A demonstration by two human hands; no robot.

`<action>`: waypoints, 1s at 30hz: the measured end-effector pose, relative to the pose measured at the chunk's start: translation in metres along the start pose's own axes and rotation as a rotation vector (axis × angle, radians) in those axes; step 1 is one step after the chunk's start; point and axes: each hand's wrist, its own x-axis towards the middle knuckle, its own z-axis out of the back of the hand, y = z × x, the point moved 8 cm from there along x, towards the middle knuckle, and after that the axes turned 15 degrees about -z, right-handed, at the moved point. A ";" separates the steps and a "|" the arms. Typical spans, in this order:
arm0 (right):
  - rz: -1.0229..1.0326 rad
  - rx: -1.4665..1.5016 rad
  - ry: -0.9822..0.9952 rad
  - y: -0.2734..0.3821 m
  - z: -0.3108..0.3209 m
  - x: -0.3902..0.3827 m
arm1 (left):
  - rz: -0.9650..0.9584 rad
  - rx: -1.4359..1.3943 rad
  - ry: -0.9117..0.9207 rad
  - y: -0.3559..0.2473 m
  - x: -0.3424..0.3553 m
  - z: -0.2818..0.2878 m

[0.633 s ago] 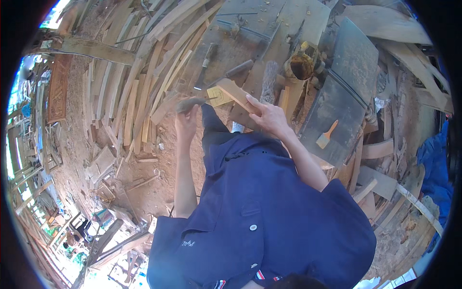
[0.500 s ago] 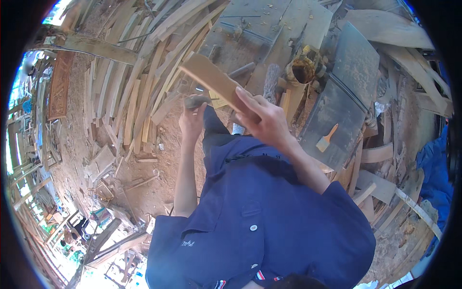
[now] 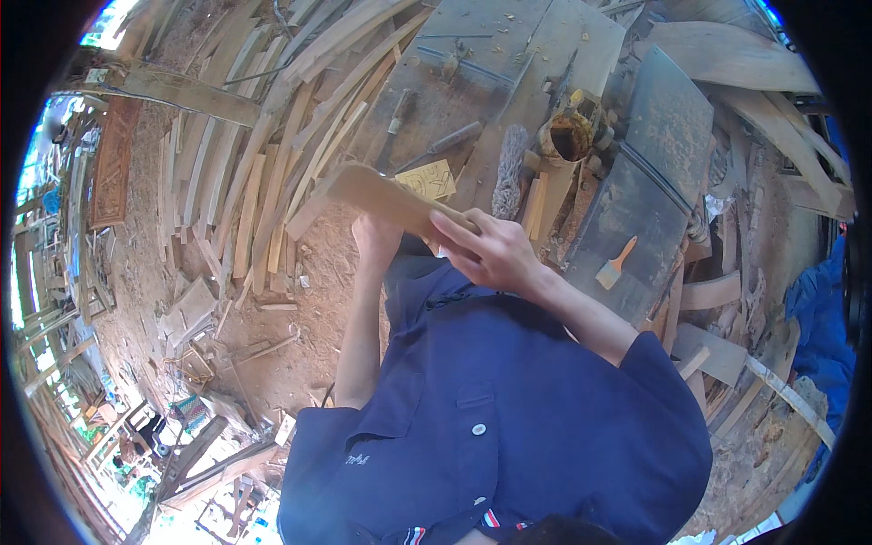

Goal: Use a chisel to carve and shape a wooden block.

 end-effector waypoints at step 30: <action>-0.733 -0.211 0.327 -0.193 -0.083 -0.083 | 0.022 -0.471 -0.389 -0.011 -0.004 0.059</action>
